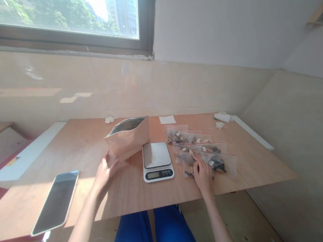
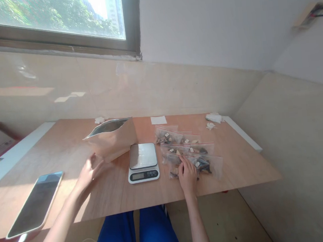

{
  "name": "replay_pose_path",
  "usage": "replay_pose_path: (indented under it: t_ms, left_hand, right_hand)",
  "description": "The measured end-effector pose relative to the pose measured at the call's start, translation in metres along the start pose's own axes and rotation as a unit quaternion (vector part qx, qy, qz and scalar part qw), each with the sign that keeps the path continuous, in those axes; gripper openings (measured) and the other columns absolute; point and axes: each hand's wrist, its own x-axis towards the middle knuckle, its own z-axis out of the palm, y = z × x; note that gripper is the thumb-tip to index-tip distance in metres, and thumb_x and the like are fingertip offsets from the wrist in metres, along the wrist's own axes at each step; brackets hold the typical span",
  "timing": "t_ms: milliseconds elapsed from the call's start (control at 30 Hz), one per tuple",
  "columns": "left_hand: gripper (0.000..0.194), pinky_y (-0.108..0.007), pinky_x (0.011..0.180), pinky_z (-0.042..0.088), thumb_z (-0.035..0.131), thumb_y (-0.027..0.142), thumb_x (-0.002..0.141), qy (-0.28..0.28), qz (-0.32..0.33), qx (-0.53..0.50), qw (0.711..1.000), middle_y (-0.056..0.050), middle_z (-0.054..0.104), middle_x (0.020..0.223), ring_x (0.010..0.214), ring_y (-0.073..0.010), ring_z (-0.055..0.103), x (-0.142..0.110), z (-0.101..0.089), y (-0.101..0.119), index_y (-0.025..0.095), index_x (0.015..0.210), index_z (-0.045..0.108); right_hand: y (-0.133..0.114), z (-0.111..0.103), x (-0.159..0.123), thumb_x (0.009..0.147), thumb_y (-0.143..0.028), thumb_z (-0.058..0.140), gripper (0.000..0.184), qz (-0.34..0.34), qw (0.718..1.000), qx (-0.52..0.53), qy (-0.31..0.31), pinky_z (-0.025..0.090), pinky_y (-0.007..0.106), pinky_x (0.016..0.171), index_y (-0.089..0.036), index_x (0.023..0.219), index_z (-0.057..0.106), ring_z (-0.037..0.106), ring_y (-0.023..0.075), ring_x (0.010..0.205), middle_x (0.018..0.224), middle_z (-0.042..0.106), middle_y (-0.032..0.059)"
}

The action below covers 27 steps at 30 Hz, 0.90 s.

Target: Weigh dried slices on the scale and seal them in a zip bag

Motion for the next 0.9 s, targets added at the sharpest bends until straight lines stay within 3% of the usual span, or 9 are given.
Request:
replay_pose_path:
  t_ms: [67, 167, 300, 400, 500, 633, 767, 900]
  left_hand:
    - [0.071, -0.048, 0.104, 0.033, 0.052, 0.052, 0.076, 0.013, -0.009, 0.031, 0.999, -0.020, 0.043, 0.139, 0.129, -0.0323, 0.041, -0.019, 0.001, -0.017, 0.013, 0.133, 0.039]
    - [0.064, -0.045, 0.104, 0.035, 0.044, 0.052, 0.080, 0.014, -0.010, 0.061, 0.998, -0.015, 0.046, 0.137, 0.128, -0.0286, 0.042, -0.044, 0.000, -0.035, 0.017, 0.133, 0.038]
    - [0.046, -0.046, 0.105, 0.032, 0.035, 0.045, 0.084, 0.000, 0.102, 0.166, 0.981, -0.015, 0.055, 0.126, 0.122, -0.0300, 0.047, -0.060, 0.001, -0.044, 0.017, 0.116, 0.053]
    - [0.045, -0.047, 0.102, 0.035, 0.029, 0.040, 0.086, -0.004, 0.149, 0.231, 0.961, -0.017, 0.055, 0.127, 0.120, -0.0310, 0.048, -0.060, 0.003, -0.043, 0.015, 0.111, 0.056]
    - [0.045, -0.046, 0.100, 0.038, 0.028, 0.039, 0.087, -0.006, 0.159, 0.253, 0.954, -0.016, 0.056, 0.125, 0.119, -0.0294, 0.050, -0.058, 0.002, -0.041, 0.014, 0.112, 0.056]
    - [0.046, -0.044, 0.100, 0.038, 0.027, 0.039, 0.087, -0.010, 0.152, 0.255, 0.955, -0.016, 0.055, 0.126, 0.118, -0.0287, 0.050, -0.058, 0.001, -0.039, 0.014, 0.113, 0.056]
    - [0.043, -0.046, 0.102, 0.036, 0.029, 0.042, 0.086, -0.010, 0.128, 0.211, 0.969, -0.013, 0.054, 0.129, 0.121, -0.0294, 0.048, -0.069, 0.002, -0.036, 0.019, 0.109, 0.057]
    - [0.034, -0.044, 0.101, 0.037, 0.036, 0.044, 0.085, -0.027, 0.049, 0.079, 0.995, -0.007, 0.063, 0.115, 0.115, -0.0260, 0.053, -0.094, 0.002, -0.024, 0.024, 0.100, 0.060]
  right_hand:
    - [0.000, 0.000, 0.000, 0.091, -0.023, 0.030, 0.041, 0.009, 1.000, -0.002, -0.005, 0.042, 0.039, 0.091, -0.014, 0.116, 0.062, 0.058, 0.0232, 0.108, 0.115, 0.066, 0.0111]
    - [-0.001, 0.001, -0.001, 0.089, -0.023, 0.030, 0.042, 0.022, 1.000, -0.006, -0.011, 0.041, 0.039, 0.092, -0.015, 0.117, 0.061, 0.057, 0.0234, 0.108, 0.117, 0.065, 0.0108]
    - [-0.005, -0.003, 0.006, 0.084, -0.017, 0.031, 0.046, 0.053, 0.997, -0.025, -0.042, 0.039, 0.039, 0.092, -0.016, 0.121, 0.058, 0.055, 0.0245, 0.107, 0.119, 0.063, 0.0104]
    - [-0.010, -0.016, 0.027, 0.079, -0.015, 0.038, 0.047, 0.085, 0.983, -0.072, -0.146, 0.038, 0.041, 0.089, -0.018, 0.123, 0.055, 0.052, 0.0275, 0.107, 0.119, 0.062, 0.0108]
    - [-0.013, -0.035, 0.059, 0.077, -0.015, 0.047, 0.039, 0.065, 0.949, -0.122, -0.284, 0.034, 0.042, 0.089, -0.019, 0.114, 0.059, 0.047, 0.0300, 0.110, 0.113, 0.062, 0.0113]
    - [-0.015, -0.053, 0.098, 0.073, -0.013, 0.055, 0.020, 0.016, 0.912, -0.134, -0.388, 0.031, 0.040, 0.087, -0.019, 0.089, 0.065, 0.050, 0.0283, 0.102, 0.091, 0.066, 0.0082]
    - [-0.022, -0.067, 0.116, 0.073, -0.012, 0.059, 0.009, -0.019, 0.913, -0.115, -0.391, 0.032, 0.036, 0.088, -0.019, 0.071, 0.063, 0.050, 0.0256, 0.105, 0.097, 0.065, 0.0065]
    - [-0.052, -0.091, 0.118, 0.076, -0.007, 0.053, 0.014, -0.046, 0.922, -0.082, -0.375, 0.036, 0.024, 0.070, -0.018, 0.075, 0.060, 0.058, 0.0159, 0.078, 0.081, 0.066, 0.0025]
